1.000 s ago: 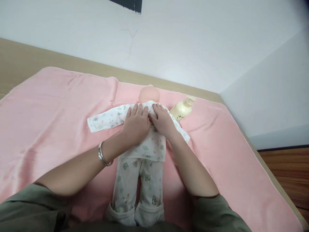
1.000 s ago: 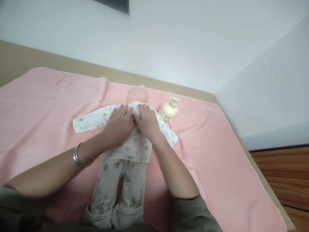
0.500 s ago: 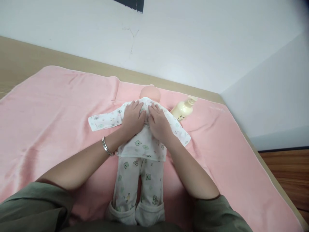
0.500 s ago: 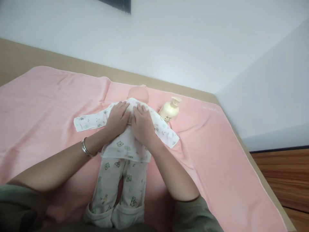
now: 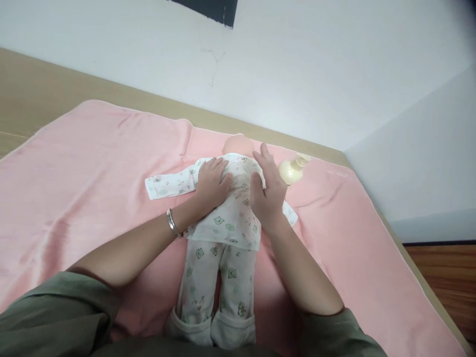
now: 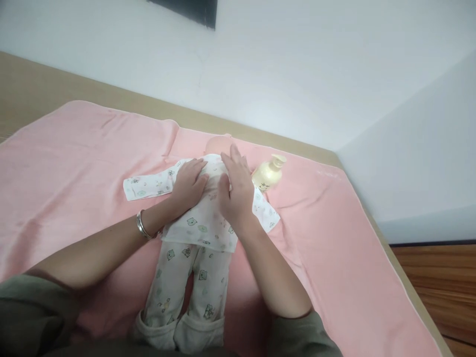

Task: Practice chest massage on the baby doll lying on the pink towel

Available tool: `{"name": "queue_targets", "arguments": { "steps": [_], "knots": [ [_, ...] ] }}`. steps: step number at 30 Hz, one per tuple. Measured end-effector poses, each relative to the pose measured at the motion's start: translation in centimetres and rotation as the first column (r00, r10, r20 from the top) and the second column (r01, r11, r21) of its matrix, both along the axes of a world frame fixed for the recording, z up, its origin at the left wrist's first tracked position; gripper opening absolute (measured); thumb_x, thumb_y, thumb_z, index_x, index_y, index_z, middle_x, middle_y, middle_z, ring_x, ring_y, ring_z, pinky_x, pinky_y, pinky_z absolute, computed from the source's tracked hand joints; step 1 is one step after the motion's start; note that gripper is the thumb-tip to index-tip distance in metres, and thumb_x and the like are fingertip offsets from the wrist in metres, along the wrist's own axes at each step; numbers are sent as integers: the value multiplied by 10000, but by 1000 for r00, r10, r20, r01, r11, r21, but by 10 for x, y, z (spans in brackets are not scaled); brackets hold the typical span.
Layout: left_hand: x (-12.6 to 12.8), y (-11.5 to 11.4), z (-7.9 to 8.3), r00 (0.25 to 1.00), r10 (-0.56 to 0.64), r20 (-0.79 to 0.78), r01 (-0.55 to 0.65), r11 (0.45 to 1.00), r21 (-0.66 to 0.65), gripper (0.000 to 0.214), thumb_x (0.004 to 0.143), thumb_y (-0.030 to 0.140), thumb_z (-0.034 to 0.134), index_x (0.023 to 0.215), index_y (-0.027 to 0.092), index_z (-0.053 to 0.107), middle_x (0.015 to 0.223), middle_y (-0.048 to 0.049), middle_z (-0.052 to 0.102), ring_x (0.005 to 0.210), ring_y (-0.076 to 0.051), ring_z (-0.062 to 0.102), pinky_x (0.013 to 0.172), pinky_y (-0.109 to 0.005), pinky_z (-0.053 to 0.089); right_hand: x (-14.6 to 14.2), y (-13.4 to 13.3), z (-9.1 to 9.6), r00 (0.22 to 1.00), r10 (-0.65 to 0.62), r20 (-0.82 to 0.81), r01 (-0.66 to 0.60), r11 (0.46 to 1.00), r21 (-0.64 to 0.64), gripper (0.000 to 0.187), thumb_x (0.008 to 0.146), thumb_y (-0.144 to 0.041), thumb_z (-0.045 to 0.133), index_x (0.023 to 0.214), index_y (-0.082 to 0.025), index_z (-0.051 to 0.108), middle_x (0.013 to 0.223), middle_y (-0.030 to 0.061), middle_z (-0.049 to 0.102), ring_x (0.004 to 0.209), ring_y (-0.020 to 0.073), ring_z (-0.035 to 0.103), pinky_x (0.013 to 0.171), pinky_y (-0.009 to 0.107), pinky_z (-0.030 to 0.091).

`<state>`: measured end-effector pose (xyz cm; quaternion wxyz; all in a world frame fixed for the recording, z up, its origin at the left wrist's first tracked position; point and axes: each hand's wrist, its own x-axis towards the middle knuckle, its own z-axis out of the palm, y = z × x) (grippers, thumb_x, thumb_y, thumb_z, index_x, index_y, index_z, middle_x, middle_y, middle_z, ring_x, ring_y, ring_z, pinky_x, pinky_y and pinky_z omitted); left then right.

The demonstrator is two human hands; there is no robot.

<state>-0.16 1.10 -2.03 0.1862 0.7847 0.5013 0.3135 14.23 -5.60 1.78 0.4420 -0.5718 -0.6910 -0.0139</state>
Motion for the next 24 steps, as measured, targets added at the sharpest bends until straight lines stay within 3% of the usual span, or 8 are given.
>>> {"name": "queue_targets", "arguments": {
  "steps": [5, 7, 11, 13, 17, 19, 21, 24],
  "knots": [
    [1, 2, -5, 1000, 6, -22, -6, 1000, 23, 513, 966, 306, 381, 1355, 90, 637, 1499, -159, 619, 1445, -314, 511, 1271, -507, 349, -5, 17, -25, 999, 13, 48, 2, 953, -303, 514, 970, -202, 373, 1405, -172, 643, 1612, 130, 524, 1583, 277, 380, 1328, 612, 237],
    [1, 2, -6, 1000, 0, -9, 1, 999, 50, 506, 965, 303, 369, 1336, 96, 644, 1477, -158, 634, 1411, -310, 534, 1257, -505, 364, -6, 15, -23, 999, 22, 39, -9, 953, -304, 509, 970, -230, 411, 1426, -179, 631, 1625, 126, 508, 1585, 275, 377, 1328, 597, 251],
    [1, 1, -7, 1000, -11, 16, 9, 997, 73, 496, 963, 307, 360, 1324, 120, 646, 1462, -147, 643, 1396, -309, 537, 1239, -519, 378, -9, 2, -7, 1000, -10, 25, 14, 987, -163, 532, 991, -260, 395, 1493, -206, 563, 1686, 104, 420, 1592, 261, 364, 1299, 545, 339],
    [1, 1, -7, 1000, -5, 18, 4, 998, 68, 494, 962, 311, 368, 1331, 131, 642, 1474, -142, 637, 1408, -310, 527, 1244, -527, 372, -12, 0, -4, 997, -41, 59, 52, 981, -186, 554, 1006, -256, 363, 1539, -218, 508, 1714, 92, 371, 1613, 261, 315, 1302, 552, 326],
    [1, 2, -8, 1000, -5, 20, 4, 998, 67, 497, 953, 301, 372, 1328, 124, 645, 1477, -149, 632, 1409, -310, 529, 1246, -527, 373, -17, 8, -7, 984, -26, 177, 105, 883, -457, 582, 1016, -249, 350, 1577, -137, 455, 1726, 150, 325, 1646, 307, 209, 1327, 637, 178],
    [1, 2, -8, 1000, -5, 20, 4, 998, 63, 496, 947, 296, 374, 1319, 120, 652, 1476, -153, 632, 1411, -315, 526, 1245, -535, 373, -18, 9, -6, 985, -14, 170, 103, 845, -525, 587, 1014, -263, 365, 1578, -123, 451, 1737, 162, 288, 1649, 329, 186, 1319, 668, 154],
    [1, 1, -6, 1000, -9, 21, 8, 998, 58, 485, 943, 299, 384, 1307, 137, 661, 1464, -141, 644, 1402, -314, 531, 1242, -538, 376, -17, 6, -1, 993, -18, 112, 72, 863, -500, 588, 1006, -284, 391, 1573, -144, 459, 1739, 151, 289, 1643, 320, 214, 1317, 652, 192],
    [0, 0, -4, 1000, -15, 24, 14, 999, 48, 486, 940, 298, 389, 1320, 150, 654, 1467, -127, 643, 1404, -309, 526, 1244, -533, 374, -16, -2, 3, 998, -46, 34, 55, 936, -349, 584, 1001, -297, 396, 1573, -197, 461, 1727, 115, 336, 1623, 283, 285, 1304, 597, 285]
  ]
}}
